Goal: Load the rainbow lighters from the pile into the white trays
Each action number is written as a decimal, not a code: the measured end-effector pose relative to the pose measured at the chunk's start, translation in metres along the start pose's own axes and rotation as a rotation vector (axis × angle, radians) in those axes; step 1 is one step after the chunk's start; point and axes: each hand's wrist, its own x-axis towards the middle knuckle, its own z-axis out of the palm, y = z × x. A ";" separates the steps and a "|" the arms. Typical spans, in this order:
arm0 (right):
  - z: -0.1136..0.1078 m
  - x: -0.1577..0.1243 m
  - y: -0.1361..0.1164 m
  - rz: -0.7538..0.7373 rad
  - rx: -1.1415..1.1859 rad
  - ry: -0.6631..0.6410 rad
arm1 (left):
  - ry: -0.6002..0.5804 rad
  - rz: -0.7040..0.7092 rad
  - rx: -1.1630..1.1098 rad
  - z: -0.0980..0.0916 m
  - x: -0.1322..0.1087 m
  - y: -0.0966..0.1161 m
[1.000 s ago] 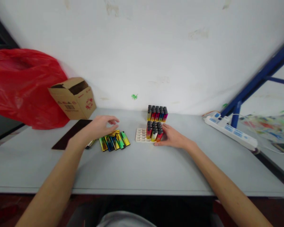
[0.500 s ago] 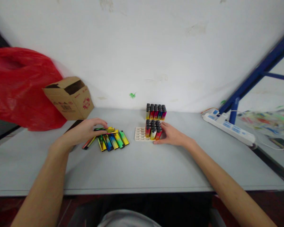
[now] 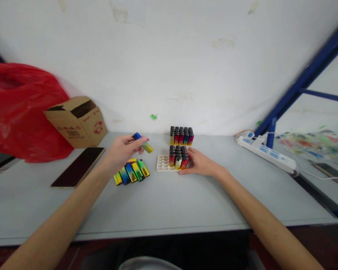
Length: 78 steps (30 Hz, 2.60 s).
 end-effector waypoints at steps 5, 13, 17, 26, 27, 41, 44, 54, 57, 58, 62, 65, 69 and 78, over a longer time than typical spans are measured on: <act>0.001 0.000 0.001 0.011 0.007 0.009 | -0.290 -0.032 -0.265 0.029 -0.001 0.014; 0.000 0.000 -0.001 0.024 0.006 0.012 | -0.431 -0.467 -0.348 0.051 -0.014 -0.010; 0.000 -0.001 -0.001 0.023 0.016 0.017 | -0.463 -0.433 -0.329 0.055 -0.019 -0.014; 0.000 -0.001 0.000 0.034 0.009 0.010 | -0.487 -0.370 -0.353 0.067 -0.029 -0.015; 0.000 -0.001 0.000 0.034 0.009 0.009 | -0.485 -0.369 -0.349 0.067 -0.030 -0.014; 0.001 -0.001 0.001 0.033 -0.002 0.004 | -0.391 -0.220 -0.289 0.068 -0.027 -0.020; 0.001 0.000 0.001 0.015 0.003 0.007 | -0.317 -0.023 -0.105 0.063 -0.022 -0.023; 0.001 0.001 0.002 -0.005 0.009 0.005 | -0.379 0.321 0.298 0.056 -0.018 -0.032; 0.002 0.001 0.003 -0.007 0.002 0.004 | -0.389 0.364 0.359 0.059 -0.019 -0.037; 0.002 0.001 0.003 -0.008 0.000 0.004 | -0.384 0.385 0.378 0.060 -0.019 -0.037; 0.002 0.001 0.003 -0.015 -0.006 0.009 | -0.321 0.480 0.468 0.063 -0.021 -0.035; 0.002 0.001 0.002 -0.010 -0.005 0.012 | -0.292 0.475 0.469 0.066 -0.023 -0.035; 0.002 0.001 0.002 -0.004 0.000 0.007 | -0.291 0.496 0.528 0.068 -0.023 -0.040; 0.002 0.000 0.003 0.017 0.019 0.011 | -0.303 0.267 0.703 0.033 -0.010 -0.017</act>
